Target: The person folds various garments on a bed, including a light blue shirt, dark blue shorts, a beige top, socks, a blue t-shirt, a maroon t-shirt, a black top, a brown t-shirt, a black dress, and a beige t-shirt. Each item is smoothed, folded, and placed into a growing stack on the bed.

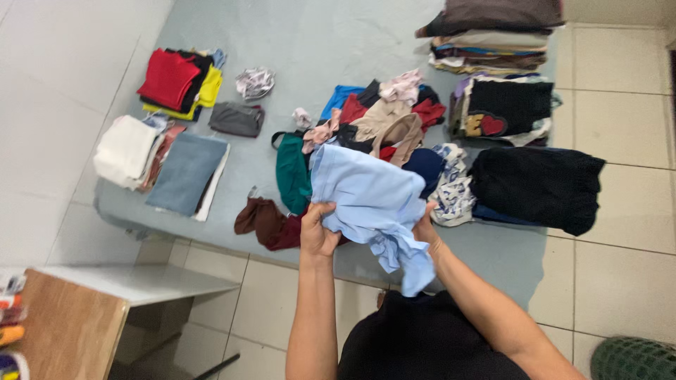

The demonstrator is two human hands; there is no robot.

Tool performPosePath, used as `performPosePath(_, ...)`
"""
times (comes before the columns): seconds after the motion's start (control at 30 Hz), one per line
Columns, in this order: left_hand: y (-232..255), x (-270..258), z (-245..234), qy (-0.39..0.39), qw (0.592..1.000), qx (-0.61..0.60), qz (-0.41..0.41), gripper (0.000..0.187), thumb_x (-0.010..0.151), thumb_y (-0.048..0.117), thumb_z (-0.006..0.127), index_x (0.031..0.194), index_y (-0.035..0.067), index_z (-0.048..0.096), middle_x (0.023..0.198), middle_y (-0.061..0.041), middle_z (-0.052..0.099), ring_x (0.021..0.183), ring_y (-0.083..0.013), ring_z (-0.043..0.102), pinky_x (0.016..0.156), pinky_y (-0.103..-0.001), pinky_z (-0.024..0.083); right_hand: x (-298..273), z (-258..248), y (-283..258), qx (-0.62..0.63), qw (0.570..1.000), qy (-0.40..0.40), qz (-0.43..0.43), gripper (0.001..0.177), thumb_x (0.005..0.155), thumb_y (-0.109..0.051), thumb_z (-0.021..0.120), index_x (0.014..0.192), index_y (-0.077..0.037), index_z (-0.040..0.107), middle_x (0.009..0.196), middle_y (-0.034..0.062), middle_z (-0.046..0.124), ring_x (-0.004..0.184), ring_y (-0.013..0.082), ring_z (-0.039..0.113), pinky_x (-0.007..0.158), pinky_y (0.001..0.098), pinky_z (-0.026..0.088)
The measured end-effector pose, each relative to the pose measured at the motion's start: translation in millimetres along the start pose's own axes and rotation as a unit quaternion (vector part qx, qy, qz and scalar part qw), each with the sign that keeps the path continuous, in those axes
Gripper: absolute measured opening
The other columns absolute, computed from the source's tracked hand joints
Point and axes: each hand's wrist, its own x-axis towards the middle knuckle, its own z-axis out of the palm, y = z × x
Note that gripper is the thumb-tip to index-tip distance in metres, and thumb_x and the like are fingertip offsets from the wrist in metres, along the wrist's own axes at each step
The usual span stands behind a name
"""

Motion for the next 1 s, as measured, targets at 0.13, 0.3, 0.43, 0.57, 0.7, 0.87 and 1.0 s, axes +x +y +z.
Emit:
performPosePath(0.13, -18.4, 10.4, -32.4, 0.044, 0.996, 0.076, -0.022, 0.042, 0.079, 0.003, 0.063, 0.121, -0.001, 0.063, 0.112, -0.011, 0.07, 0.102, -0.026, 0.067, 0.09, -0.042, 0.054, -30.7, 6.2, -23.4, 0.077, 0.994, -0.073, -0.019, 0.132, 0.07, -0.084, 0.065, 0.165, -0.005, 0.019, 0.165, 0.0196, 0.032, 0.147, 0.0365, 0.041, 0.12, 0.053, 0.035)
performPosePath(0.3, -50.3, 11.0, -72.3, -0.006, 0.976, 0.211, -0.056, 0.042, 0.08, 0.001, 0.062, 0.122, -0.004, 0.065, 0.113, -0.012, 0.07, 0.104, -0.0231, 0.067, 0.093, -0.035, 0.054, -81.7, -18.3, -66.2, -0.122, 0.988, 0.054, -0.083, 0.1, 0.082, -0.031, 0.083, 0.162, -0.023, 0.024, 0.144, 0.009, 0.052, 0.136, 0.0272, 0.05, 0.114, 0.0464, 0.039)
performPosePath(0.43, -91.5, 24.8, -72.4, -0.094, 0.959, 0.23, -0.135, 0.045, 0.087, 0.009, 0.065, 0.131, -0.003, 0.063, 0.123, -0.011, 0.07, 0.11, -0.0225, 0.066, 0.097, -0.036, 0.052, -114.3, -48.3, -89.4, -0.205, 0.952, 0.171, -0.152, 0.094, 0.083, -0.002, 0.074, 0.164, -0.017, 0.03, 0.14, 0.0056, 0.057, 0.131, 0.0224, 0.054, 0.112, 0.0422, 0.042)
performPosePath(0.57, -150.1, 39.2, -60.4, -0.077, 0.95, 0.16, -0.256, 0.052, 0.094, 0.037, 0.06, 0.138, 0.008, 0.057, 0.126, -0.005, 0.069, 0.114, -0.0215, 0.067, 0.094, -0.042, 0.053, -143.6, -77.2, -125.0, -0.192, 0.95, 0.163, -0.184, 0.091, 0.082, 0.0, 0.072, 0.163, -0.017, 0.033, 0.139, 0.0041, 0.06, 0.129, 0.0199, 0.058, 0.11, 0.0394, 0.045)
performPosePath(0.7, -231.8, 61.2, -54.5, -0.054, 0.943, 0.113, -0.308, 0.059, 0.101, 0.046, 0.056, 0.143, 0.005, 0.057, 0.132, -0.007, 0.069, 0.119, -0.0217, 0.066, 0.101, -0.037, 0.053, -178.1, -109.4, -166.8, -0.218, 0.941, 0.221, -0.137, 0.079, 0.089, -0.004, 0.066, 0.162, -0.016, 0.038, 0.135, 0.0056, 0.064, 0.124, 0.0196, 0.061, 0.105, 0.0372, 0.048)
performPosePath(0.87, -310.2, 92.7, -33.2, -0.14, 0.885, 0.391, -0.209, 0.046, 0.1, 0.025, 0.061, 0.14, 0.003, 0.06, 0.126, -0.009, 0.069, 0.114, -0.0206, 0.063, 0.097, -0.035, 0.05, -228.2, -151.2, -218.1, -0.329, 0.891, 0.286, -0.131, 0.073, 0.089, 0.003, 0.066, 0.158, -0.01, 0.045, 0.137, 0.0058, 0.063, 0.124, 0.0174, 0.059, 0.105, 0.0351, 0.047)
performPosePath(1.0, -330.8, 128.7, 36.6, -0.262, 0.808, 0.515, 0.118, 0.038, 0.104, 0.013, 0.059, 0.139, -0.003, 0.058, 0.132, -0.017, 0.066, 0.125, -0.0261, 0.058, 0.107, -0.035, 0.043, -250.2, -178.6, -265.4, -0.294, 0.9, 0.261, -0.188, 0.088, 0.081, 0.007, 0.063, 0.161, -0.015, 0.037, 0.139, 0.004, 0.061, 0.127, 0.0158, 0.059, 0.107, 0.0338, 0.046)
